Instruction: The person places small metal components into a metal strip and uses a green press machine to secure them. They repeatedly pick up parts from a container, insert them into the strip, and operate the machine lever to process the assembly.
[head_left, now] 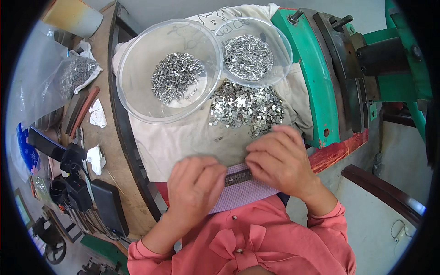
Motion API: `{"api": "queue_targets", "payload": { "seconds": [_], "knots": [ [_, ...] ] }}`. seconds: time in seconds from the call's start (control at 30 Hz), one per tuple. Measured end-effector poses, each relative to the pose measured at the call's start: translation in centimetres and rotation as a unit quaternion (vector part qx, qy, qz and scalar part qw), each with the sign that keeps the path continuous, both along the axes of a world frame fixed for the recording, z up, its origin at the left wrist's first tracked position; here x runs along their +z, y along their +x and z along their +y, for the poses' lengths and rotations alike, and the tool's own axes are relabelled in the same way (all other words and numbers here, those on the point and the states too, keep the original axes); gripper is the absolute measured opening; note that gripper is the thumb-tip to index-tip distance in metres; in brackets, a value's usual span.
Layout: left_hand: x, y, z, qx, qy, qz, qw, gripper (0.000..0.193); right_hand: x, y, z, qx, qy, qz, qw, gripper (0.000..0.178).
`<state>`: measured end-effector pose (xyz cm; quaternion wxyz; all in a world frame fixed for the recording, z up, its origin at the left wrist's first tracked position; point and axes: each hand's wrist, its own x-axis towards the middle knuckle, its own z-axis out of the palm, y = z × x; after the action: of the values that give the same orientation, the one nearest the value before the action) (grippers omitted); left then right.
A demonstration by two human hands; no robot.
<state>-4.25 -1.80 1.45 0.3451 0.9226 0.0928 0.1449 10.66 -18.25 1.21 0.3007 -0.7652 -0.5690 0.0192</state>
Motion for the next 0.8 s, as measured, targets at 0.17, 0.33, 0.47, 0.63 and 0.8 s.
{"api": "queue_targets", "payload": {
  "seconds": [0.17, 0.33, 0.47, 0.63, 0.8],
  "knots": [
    [-0.4, 2.0, 1.7, 0.043, 0.046, 0.014, 0.998, 0.029, -0.3, 0.9, 0.3, 0.021, -0.022, -0.002, 1.000, 0.015],
    [-1.5, 2.2, 1.7, 0.051, 0.061, 0.005, 0.997, 0.022, -0.2, 1.0, 0.4, 0.028, -0.027, 0.001, 0.999, 0.014],
    [-1.5, 2.2, 1.7, 0.051, 0.062, -0.003, 0.997, 0.019, 0.1, 0.7, 0.0, 0.010, -0.024, 0.027, 0.999, 0.016],
    [-0.7, 1.4, 1.1, 0.023, 0.033, -0.004, 0.999, 0.023, 0.1, -1.0, -1.1, 0.002, 0.002, 0.092, 0.996, 0.019],
    [-0.1, 0.0, -0.9, -0.014, -0.018, 0.008, 1.000, 0.026, -0.8, -2.1, -1.6, 0.008, 0.009, 0.104, 0.994, 0.020]
  ]
}}
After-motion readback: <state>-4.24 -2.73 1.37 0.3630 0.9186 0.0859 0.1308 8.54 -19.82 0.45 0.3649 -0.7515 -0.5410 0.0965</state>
